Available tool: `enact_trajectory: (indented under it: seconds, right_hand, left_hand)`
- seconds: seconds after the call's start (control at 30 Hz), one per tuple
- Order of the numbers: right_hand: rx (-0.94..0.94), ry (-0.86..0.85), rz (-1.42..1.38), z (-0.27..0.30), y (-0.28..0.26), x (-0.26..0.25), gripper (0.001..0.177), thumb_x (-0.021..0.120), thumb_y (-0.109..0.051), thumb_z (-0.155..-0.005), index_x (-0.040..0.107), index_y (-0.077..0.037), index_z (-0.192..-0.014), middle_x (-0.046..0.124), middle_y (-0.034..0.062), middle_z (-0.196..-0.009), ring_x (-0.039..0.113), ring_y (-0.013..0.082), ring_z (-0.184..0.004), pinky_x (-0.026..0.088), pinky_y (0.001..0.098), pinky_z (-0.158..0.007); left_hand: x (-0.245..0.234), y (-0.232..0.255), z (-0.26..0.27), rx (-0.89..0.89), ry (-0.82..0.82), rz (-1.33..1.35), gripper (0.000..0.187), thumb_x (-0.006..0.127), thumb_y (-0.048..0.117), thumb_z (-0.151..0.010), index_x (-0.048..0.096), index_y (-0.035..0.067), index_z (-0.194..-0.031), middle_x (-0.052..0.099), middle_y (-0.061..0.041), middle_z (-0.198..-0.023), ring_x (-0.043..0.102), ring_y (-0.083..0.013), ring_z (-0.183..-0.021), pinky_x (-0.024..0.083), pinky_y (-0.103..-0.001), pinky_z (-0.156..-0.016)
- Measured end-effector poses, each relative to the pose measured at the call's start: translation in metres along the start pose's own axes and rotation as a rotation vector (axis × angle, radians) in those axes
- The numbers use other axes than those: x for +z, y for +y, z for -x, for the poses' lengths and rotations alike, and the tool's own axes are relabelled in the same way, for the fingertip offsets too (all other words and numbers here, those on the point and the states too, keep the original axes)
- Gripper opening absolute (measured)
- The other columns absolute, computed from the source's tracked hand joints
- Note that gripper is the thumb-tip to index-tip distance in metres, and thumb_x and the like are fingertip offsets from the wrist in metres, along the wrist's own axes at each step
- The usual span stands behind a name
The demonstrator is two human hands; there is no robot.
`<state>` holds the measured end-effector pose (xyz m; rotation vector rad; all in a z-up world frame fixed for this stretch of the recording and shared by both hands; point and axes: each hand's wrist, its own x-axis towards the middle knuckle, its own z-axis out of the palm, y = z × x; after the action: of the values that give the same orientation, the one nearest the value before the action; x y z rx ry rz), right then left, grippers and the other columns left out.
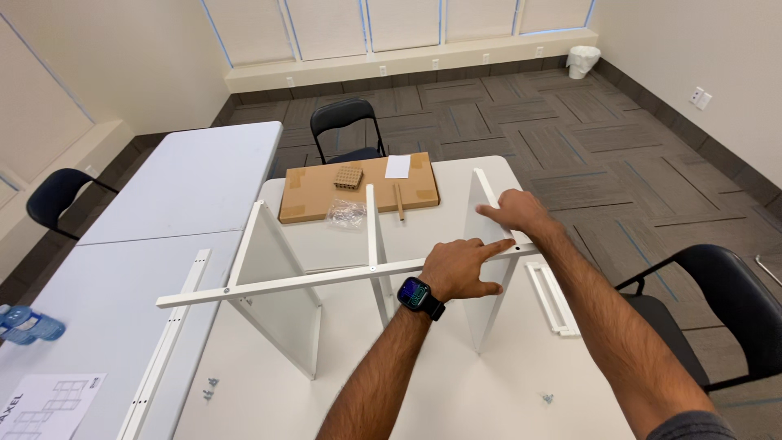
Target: The person assembles a white shelving unit by connecting vertical panels with horizontal rails and securing them with screws. They align parts, insert fasteners, and tighten connections by hand to build the frame.
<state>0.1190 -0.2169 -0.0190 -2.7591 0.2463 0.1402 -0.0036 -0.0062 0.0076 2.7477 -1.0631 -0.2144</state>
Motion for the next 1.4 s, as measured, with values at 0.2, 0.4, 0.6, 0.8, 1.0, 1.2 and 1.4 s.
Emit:
enact_trajectory:
  seconds: [0.2, 0.4, 0.6, 0.8, 1.0, 1.2, 1.4]
  right_hand:
    - [-0.031, -0.005, 0.018, -0.054, 0.035, 0.03, 0.068, 0.07, -0.064, -0.091, 0.079, -0.007, -0.127, 0.081, 0.0242, -0.124, 0.074, 0.0438, -0.126, 0.063, 0.0554, -0.1]
    - [0.106, -0.04, -0.677, -0.033, 0.077, 0.006, 0.058, 0.081, -0.019, -0.093, 0.065, 0.009, -0.142, 0.072, 0.0404, -0.124, 0.073, 0.0538, -0.111, 0.058, 0.0686, -0.095]
    - [0.114, 0.072, -0.75, -0.03, 0.121, 0.011, 0.052, 0.086, -0.013, -0.089, 0.069, 0.01, -0.132, 0.075, 0.0358, -0.11, 0.076, 0.0486, -0.099, 0.062, 0.0643, -0.084]
    - [-0.003, 0.113, -0.621, -0.039, 0.105, 0.024, 0.041, 0.088, -0.025, -0.083, 0.08, -0.003, -0.117, 0.077, 0.0242, -0.094, 0.078, 0.0377, -0.089, 0.063, 0.0527, -0.074]
    - [-0.244, 0.14, -0.191, -0.021, 0.074, -0.006, 0.029, 0.086, -0.037, -0.087, 0.08, -0.012, -0.1, 0.078, 0.0153, -0.085, 0.077, 0.0346, -0.086, 0.06, 0.0481, -0.076]
    - [-0.424, 0.179, -0.147, -0.032, 0.099, 0.007, 0.018, 0.083, -0.026, -0.097, 0.077, -0.009, -0.102, 0.079, 0.0175, -0.088, 0.076, 0.0343, -0.084, 0.059, 0.047, -0.076]
    - [-0.567, 0.238, -0.004, -0.035, 0.126, 0.047, 0.026, 0.078, -0.026, -0.1, 0.077, -0.004, -0.114, 0.08, 0.0274, -0.105, 0.076, 0.0482, -0.105, 0.061, 0.0593, -0.084]
  left_hand:
    - [0.006, -0.004, 0.002, -0.005, 0.014, 0.006, 0.089, 0.065, 0.062, -0.095, 0.023, 0.05, -0.172, 0.069, -0.003, -0.138, 0.07, -0.0306, -0.128, 0.056, -0.056, -0.109]
    - [0.007, -0.004, 0.003, -0.003, 0.024, -0.011, 0.088, 0.065, 0.062, -0.096, 0.023, 0.05, -0.172, 0.07, -0.002, -0.14, 0.07, -0.0274, -0.128, 0.058, -0.055, -0.107]
    - [0.009, -0.003, 0.001, -0.007, 0.036, 0.007, 0.075, 0.059, 0.057, -0.104, 0.027, 0.05, -0.171, 0.071, -0.001, -0.136, 0.071, -0.0263, -0.126, 0.058, -0.055, -0.106]
    - [0.01, -0.004, 0.003, -0.021, 0.062, 0.014, 0.063, 0.05, 0.052, -0.111, 0.029, 0.051, -0.17, 0.072, 0.0, -0.13, 0.072, -0.0239, -0.123, 0.058, -0.054, -0.106]
    - [0.012, -0.004, 0.002, -0.006, 0.072, 0.036, 0.057, 0.046, 0.046, -0.114, 0.03, 0.051, -0.169, 0.073, -0.001, -0.129, 0.072, -0.0253, -0.123, 0.058, -0.055, -0.107]
    - [0.016, -0.006, 0.0, -0.005, 0.085, 0.032, 0.056, 0.047, 0.045, -0.114, 0.033, 0.049, -0.168, 0.073, -0.001, -0.13, 0.072, -0.0243, -0.124, 0.058, -0.054, -0.107]
    - [0.014, -0.006, 0.0, -0.003, 0.097, 0.028, 0.053, 0.044, 0.042, -0.115, 0.036, 0.046, -0.167, 0.073, -0.003, -0.131, 0.073, -0.0268, -0.123, 0.059, -0.056, -0.107]
